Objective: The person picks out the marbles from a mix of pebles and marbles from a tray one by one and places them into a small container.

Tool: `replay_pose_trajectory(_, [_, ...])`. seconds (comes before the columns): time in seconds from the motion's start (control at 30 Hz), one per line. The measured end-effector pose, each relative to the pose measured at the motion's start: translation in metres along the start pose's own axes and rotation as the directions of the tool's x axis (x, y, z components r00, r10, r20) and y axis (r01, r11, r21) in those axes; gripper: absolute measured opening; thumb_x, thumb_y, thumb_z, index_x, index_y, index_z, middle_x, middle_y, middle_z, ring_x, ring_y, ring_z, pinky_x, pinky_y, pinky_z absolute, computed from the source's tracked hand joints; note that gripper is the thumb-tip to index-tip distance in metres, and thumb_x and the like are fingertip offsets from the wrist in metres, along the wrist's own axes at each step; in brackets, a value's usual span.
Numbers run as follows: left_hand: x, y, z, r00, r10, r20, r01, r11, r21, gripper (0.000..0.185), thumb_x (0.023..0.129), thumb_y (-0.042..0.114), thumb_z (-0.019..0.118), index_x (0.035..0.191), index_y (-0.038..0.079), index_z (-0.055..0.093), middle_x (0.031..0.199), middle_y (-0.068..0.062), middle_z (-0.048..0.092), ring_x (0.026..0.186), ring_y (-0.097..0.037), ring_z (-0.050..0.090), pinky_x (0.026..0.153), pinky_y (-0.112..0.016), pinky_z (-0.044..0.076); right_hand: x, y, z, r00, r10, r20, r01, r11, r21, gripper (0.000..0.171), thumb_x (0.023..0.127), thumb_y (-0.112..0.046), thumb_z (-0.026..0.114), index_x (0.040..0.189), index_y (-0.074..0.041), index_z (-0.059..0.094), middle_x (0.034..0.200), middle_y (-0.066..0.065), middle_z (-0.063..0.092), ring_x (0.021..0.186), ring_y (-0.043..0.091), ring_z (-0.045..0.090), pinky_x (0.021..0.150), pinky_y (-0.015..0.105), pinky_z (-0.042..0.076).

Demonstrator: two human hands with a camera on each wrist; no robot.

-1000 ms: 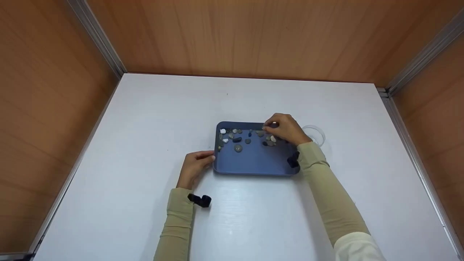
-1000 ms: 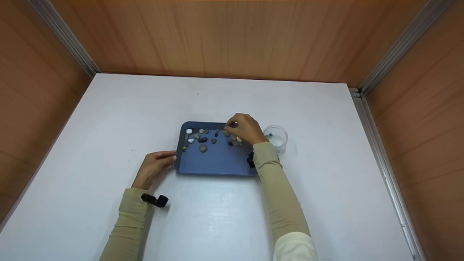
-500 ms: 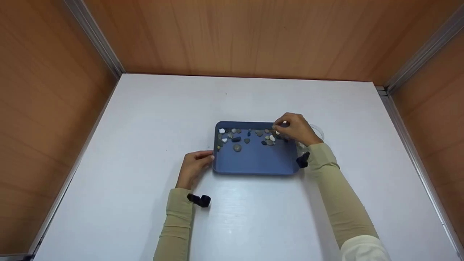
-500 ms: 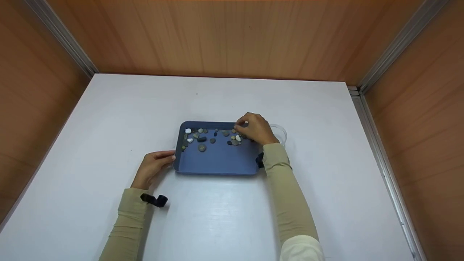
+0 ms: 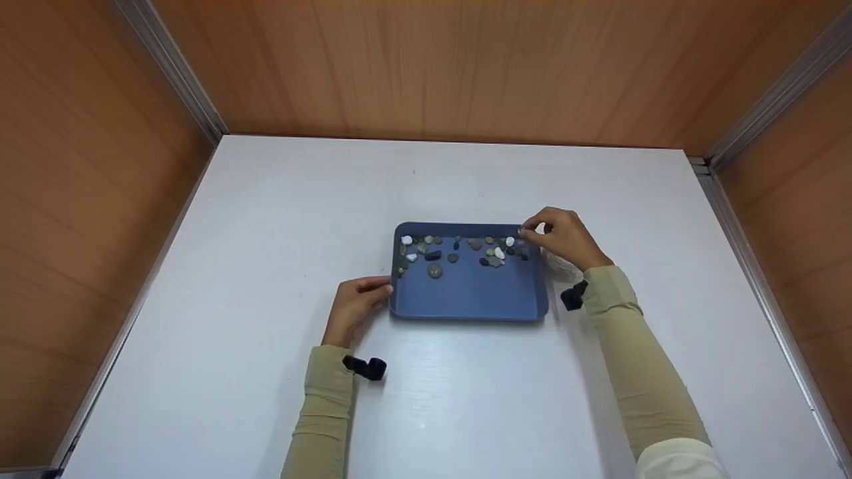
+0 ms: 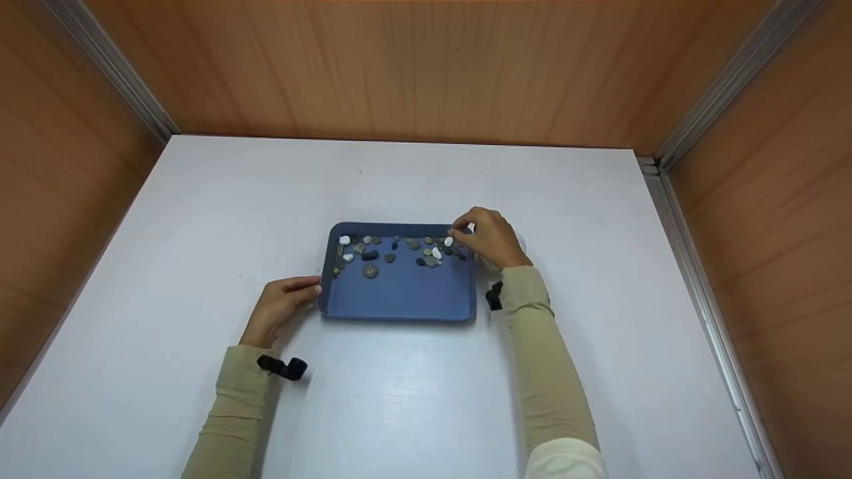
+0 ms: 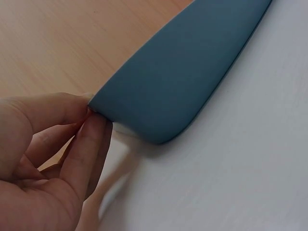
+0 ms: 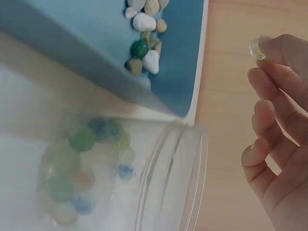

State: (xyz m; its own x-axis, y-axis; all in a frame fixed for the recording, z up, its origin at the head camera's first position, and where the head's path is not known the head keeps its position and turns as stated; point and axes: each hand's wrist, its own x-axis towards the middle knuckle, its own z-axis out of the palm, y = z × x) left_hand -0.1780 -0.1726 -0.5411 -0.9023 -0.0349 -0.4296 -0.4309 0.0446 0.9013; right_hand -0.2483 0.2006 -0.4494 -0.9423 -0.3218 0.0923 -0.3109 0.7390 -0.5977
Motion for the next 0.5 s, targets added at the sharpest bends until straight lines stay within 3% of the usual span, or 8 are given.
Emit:
replay_pose_trajectory(0.3, [-0.001, 0.0, 0.0, 1.0, 0.004, 0.006, -0.004, 1.0, -0.03, 0.028, 0.083, 0.008, 0.074, 0.111, 0.002, 0.071, 0.113, -0.014, 0.068, 0.095, -0.014, 0.064, 0.08, -0.024, 0.054, -0.011, 0.016, -0.01, 0.999, 0.01, -0.031, -0.01, 1.0, 0.002, 0.015, 0.089, -0.018, 0.069, 0.099, -0.009, 0.076, 0.092, 0.006, 0.069, 0.076, 0.018, 0.052, 0.067, 0.027, 0.042])
replay_pose_trajectory(0.5, [-0.001, 0.0, -0.001, 1.0, -0.011, 0.004, 0.011, 1.0, -0.002, 0.029, 0.084, 0.012, 0.074, 0.111, 0.004, 0.071, 0.112, -0.012, 0.068, 0.093, -0.014, 0.064, 0.079, -0.025, 0.053, -0.018, 0.025, -0.016, 0.998, 0.02, -0.067, -0.021, 1.0, -0.012, 0.014, 0.088, -0.018, 0.07, 0.097, -0.008, 0.076, 0.092, 0.007, 0.07, 0.076, 0.017, 0.051, 0.066, 0.023, 0.041])
